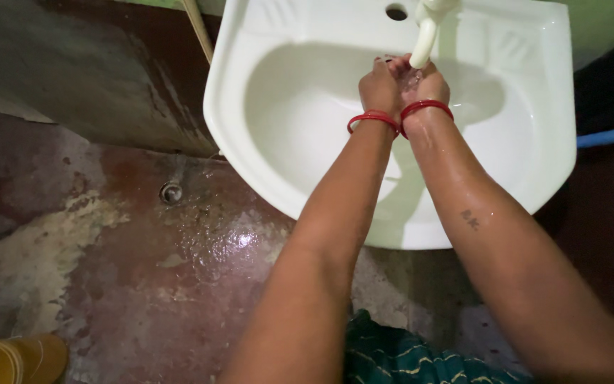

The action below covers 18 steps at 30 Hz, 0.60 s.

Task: The person turns on a wall-mounted tap and washes their hands under running water in a white sink. They rub their hands together, rinse them, and briefly wipe the sink surface before rinsing again.

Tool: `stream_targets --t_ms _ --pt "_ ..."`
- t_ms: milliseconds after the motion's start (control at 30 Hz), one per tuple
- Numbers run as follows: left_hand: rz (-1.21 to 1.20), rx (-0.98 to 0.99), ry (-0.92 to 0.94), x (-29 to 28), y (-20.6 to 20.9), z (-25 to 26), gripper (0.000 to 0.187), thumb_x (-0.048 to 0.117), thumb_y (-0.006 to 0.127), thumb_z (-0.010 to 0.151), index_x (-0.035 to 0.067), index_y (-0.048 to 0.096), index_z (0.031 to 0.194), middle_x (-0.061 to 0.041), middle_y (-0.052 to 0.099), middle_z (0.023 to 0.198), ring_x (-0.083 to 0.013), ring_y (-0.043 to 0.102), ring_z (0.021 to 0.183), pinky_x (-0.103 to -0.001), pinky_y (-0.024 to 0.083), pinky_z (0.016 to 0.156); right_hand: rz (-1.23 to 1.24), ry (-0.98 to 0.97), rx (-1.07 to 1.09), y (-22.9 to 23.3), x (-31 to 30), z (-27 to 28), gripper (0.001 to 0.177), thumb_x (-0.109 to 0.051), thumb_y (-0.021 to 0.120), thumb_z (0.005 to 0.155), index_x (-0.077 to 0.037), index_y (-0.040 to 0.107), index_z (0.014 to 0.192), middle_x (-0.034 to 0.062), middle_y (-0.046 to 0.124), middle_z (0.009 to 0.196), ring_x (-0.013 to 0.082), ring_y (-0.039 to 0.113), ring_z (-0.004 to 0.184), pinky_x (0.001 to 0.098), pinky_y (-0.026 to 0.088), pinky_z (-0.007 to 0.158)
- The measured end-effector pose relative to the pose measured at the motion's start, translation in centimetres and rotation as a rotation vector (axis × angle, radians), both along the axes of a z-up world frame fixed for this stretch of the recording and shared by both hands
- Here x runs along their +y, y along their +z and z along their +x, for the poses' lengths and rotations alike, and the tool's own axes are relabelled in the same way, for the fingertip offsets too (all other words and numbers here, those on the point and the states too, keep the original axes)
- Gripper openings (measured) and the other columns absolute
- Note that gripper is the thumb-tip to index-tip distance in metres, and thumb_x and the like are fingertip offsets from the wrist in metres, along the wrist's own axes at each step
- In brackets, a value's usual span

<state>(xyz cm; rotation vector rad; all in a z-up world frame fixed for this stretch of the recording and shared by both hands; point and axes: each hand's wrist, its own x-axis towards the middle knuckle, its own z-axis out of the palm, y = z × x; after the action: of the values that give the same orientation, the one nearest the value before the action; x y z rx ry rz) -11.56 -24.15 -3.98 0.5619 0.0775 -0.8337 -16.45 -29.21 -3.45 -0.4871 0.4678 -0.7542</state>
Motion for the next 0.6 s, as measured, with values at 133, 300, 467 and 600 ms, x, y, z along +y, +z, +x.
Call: stream_targets --t_ms 133,300,467,600 --pt "0.066 -0.050 0.034 0.0 -0.7 0.0 0.048 0.025 0.036 0.110 -0.009 0.065 0.092 -0.018 0.070 0.087 -0.0249 0.067 0.075 -0.038 0.058 0.075 0.065 -0.087 -0.007 -0.6 0.0 0.2 0.021 -0.010 0.052 0.099 0.007 0.057 0.087 0.0169 0.062 0.077 0.0293 0.062 0.072 0.0419 0.057 0.075" --pt "0.185 -0.216 -0.017 3.2 -2.1 0.2 0.045 0.027 0.044 0.109 -0.010 0.066 0.094 -0.019 0.071 0.088 -0.0265 0.068 0.076 -0.039 0.057 0.073 0.056 0.005 -0.085 -1.4 3.0 -0.4 0.036 -0.023 0.048 0.102 0.003 0.057 0.078 0.0167 0.061 0.071 0.0291 0.061 0.067 0.0423 0.056 0.071" --pt "0.839 -1.138 -0.361 15.9 -2.0 0.4 0.057 0.039 0.041 0.106 -0.004 0.075 0.089 -0.024 0.075 0.080 -0.0314 0.076 0.073 -0.040 0.058 0.069 -0.149 0.372 0.143 -2.0 11.1 -5.2 0.030 -0.025 0.053 0.107 -0.006 0.062 0.086 0.0102 0.068 0.083 0.0238 0.066 0.077 0.0387 0.055 0.077" --pt "1.126 -2.237 -0.921 23.5 1.3 -1.4 0.042 0.037 0.044 0.101 0.011 0.077 0.095 -0.018 0.075 0.096 -0.0370 0.074 0.087 -0.049 0.059 0.080 -1.050 0.757 0.935 -1.5 15.7 -12.3 0.034 -0.038 0.048 0.103 -0.009 0.063 0.112 0.0125 0.071 0.107 0.0255 0.070 0.095 0.0408 0.058 0.090"
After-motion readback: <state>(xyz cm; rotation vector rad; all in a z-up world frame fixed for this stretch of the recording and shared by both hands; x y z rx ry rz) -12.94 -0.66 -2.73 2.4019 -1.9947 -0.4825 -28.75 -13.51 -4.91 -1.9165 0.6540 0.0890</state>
